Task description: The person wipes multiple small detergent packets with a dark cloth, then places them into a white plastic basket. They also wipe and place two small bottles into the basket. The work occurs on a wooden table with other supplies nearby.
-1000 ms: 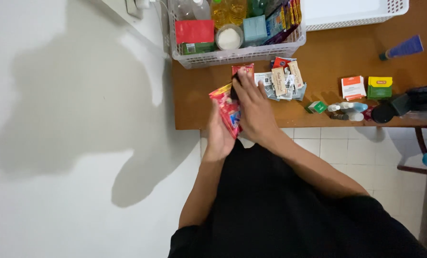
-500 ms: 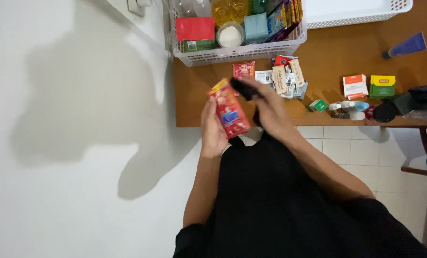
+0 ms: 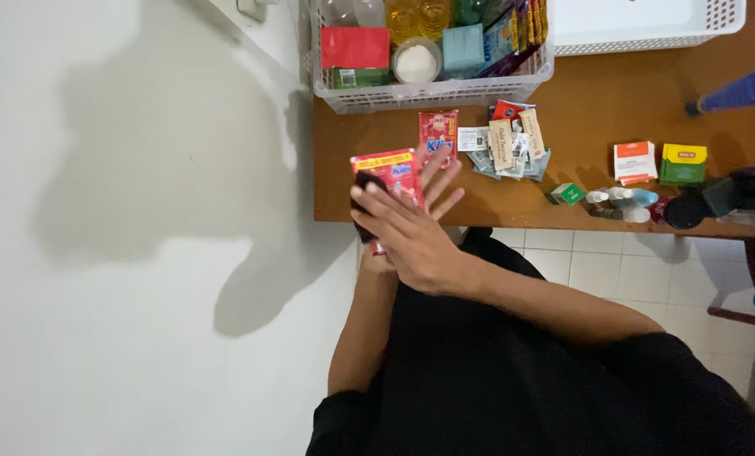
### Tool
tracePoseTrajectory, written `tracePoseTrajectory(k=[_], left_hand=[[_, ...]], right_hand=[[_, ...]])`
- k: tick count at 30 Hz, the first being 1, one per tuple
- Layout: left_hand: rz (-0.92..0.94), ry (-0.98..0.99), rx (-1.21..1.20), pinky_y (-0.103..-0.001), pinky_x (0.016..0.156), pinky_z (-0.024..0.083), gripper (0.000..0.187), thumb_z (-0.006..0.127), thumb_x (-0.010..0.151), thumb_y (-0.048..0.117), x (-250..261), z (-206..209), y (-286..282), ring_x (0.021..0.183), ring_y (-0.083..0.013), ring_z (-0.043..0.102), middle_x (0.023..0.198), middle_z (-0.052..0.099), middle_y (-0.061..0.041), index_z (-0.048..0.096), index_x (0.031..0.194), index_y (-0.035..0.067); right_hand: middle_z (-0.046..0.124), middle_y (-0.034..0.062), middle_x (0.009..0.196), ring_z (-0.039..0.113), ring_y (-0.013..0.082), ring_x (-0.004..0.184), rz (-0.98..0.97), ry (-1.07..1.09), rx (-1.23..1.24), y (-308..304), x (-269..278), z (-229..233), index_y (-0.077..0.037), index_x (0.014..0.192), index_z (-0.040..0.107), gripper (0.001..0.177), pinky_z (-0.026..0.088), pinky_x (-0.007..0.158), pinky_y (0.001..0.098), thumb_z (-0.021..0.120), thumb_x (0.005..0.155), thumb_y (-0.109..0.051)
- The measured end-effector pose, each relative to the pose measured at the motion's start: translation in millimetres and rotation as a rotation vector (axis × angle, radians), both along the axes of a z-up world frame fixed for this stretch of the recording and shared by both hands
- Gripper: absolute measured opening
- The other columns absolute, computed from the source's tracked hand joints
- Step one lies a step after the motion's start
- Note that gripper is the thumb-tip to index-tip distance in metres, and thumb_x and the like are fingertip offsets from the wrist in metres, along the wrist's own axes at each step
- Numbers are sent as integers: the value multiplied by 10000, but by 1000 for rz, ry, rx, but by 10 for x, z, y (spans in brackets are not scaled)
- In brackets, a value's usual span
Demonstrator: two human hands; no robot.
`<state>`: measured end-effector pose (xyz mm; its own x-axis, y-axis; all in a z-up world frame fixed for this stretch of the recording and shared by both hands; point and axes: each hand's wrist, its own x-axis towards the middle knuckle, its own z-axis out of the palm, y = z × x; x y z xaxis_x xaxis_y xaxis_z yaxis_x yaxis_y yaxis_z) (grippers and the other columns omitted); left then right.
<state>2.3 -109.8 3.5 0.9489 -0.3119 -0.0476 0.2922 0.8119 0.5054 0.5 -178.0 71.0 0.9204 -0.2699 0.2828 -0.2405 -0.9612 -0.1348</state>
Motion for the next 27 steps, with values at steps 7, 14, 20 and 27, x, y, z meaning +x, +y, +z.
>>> tracePoseTrajectory(k=[7, 14, 20, 27], left_hand=[[196, -15, -70, -535, 1303, 288, 909, 459, 1009, 709, -167, 232, -130, 1573, -365, 312, 1718, 266, -185, 229, 1684, 144], [364, 74, -276, -499, 1216, 460, 718, 502, 1084, 619, 69, -182, 180, 1372, -397, 539, 1455, 527, -242, 477, 1503, 36], [644, 391, 97, -451, 1019, 554, 448, 680, 1022, 360, 55, 293, 200, 1131, -241, 646, 1198, 638, -72, 560, 1346, 74], [513, 256, 264, -430, 1074, 513, 441, 547, 1066, 355, 45, 655, 4, 1250, -208, 619, 1350, 633, -83, 486, 1391, 62]], right_hand=[[366, 181, 1692, 338, 323, 1606, 888, 49, 1040, -288, 173, 146, -25, 1495, 518, 444, 242, 1328, 509, 423, 1062, -1], [406, 286, 1599, 335, 391, 1528, 1227, 189, 1166, -557, -87, 176, -1, 1493, 459, 522, 299, 1265, 490, 466, 971, 21], [672, 161, 1317, 641, 211, 1241, 671, 162, 1468, -969, 339, -260, -6, 1369, 603, 629, 487, 1118, 371, 332, 831, 174], [589, 194, 1428, 549, 360, 1393, 984, -113, 644, -553, 515, 541, -21, 1373, 575, 476, 359, 1228, 505, 651, 903, -37]])
